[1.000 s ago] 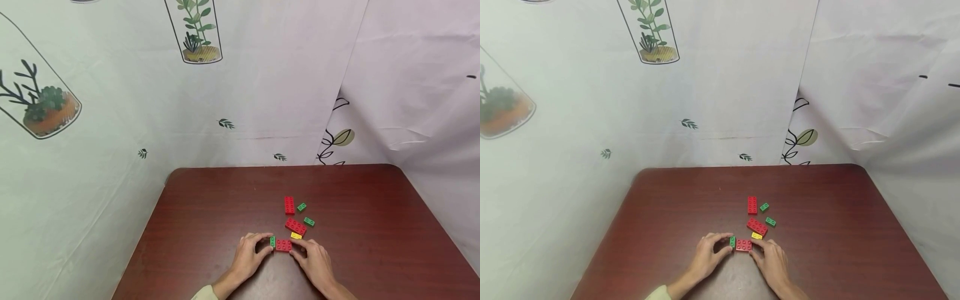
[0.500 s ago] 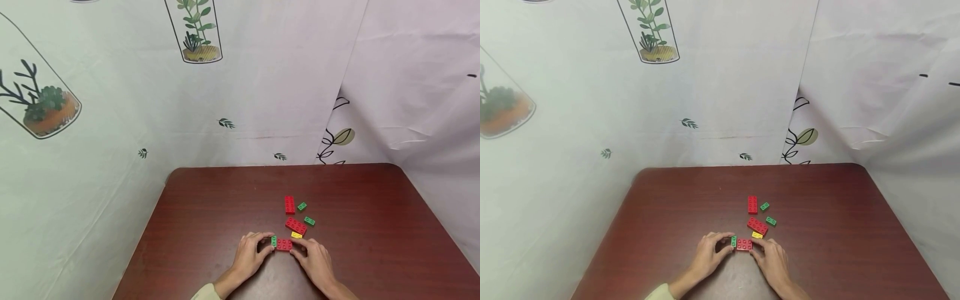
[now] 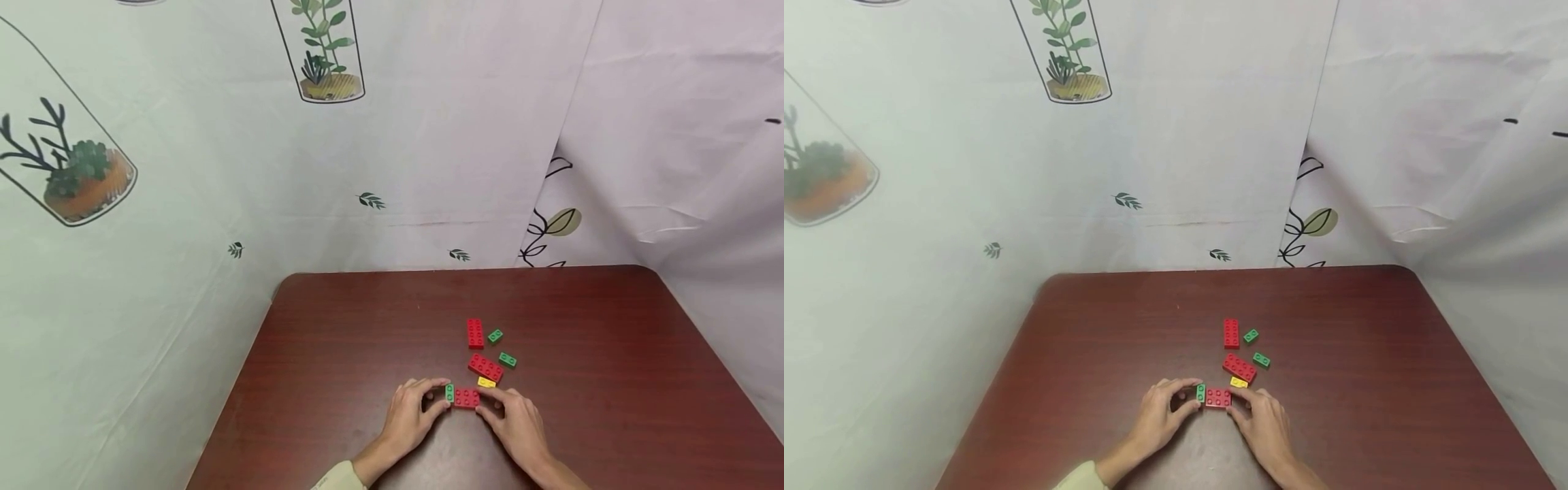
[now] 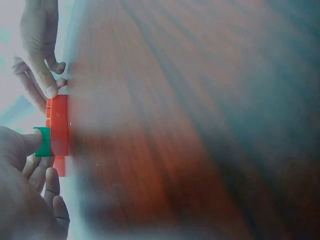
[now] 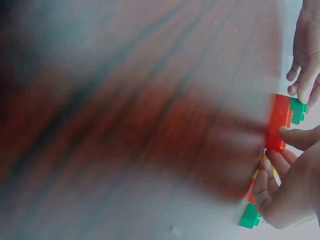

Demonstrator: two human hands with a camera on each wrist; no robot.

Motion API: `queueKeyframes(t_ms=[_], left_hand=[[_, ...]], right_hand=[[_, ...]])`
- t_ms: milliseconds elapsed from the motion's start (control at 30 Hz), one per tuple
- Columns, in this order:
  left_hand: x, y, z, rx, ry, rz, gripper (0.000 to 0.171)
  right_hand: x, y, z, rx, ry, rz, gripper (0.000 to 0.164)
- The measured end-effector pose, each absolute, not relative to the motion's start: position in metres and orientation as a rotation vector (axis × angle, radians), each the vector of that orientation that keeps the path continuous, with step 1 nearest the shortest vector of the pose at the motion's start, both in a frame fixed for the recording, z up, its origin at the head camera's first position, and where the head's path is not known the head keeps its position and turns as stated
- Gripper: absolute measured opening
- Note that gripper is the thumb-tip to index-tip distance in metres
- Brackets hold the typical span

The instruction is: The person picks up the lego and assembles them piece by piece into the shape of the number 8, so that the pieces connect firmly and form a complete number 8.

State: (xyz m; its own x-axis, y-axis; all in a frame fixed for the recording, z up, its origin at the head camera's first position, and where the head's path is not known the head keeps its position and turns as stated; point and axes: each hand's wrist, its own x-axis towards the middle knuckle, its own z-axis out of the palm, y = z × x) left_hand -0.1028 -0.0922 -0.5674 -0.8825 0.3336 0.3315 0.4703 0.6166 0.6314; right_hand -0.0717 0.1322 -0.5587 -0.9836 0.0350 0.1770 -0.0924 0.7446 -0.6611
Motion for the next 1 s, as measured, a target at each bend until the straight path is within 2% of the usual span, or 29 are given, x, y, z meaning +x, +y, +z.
queueKeyframes(t_ms=[200,433,1000], left_hand=[[-0.101,-0.092,-0.566,-0.669,-2.669,-1.091,0.035],[-0.101,-0.091,-0.565,-0.676,-2.655,-1.083,0.034],[-0.101,-0.09,-0.565,-0.67,-2.637,-1.088,0.035]], right_hand=[[-0.073,0.134,-0.557,0.035,-2.742,1.181,0.033],[-0.08,0.141,-0.55,0.028,-2.657,1.22,0.023],[-0.088,0.151,-0.551,-0.026,-2.669,1.246,0.027]])
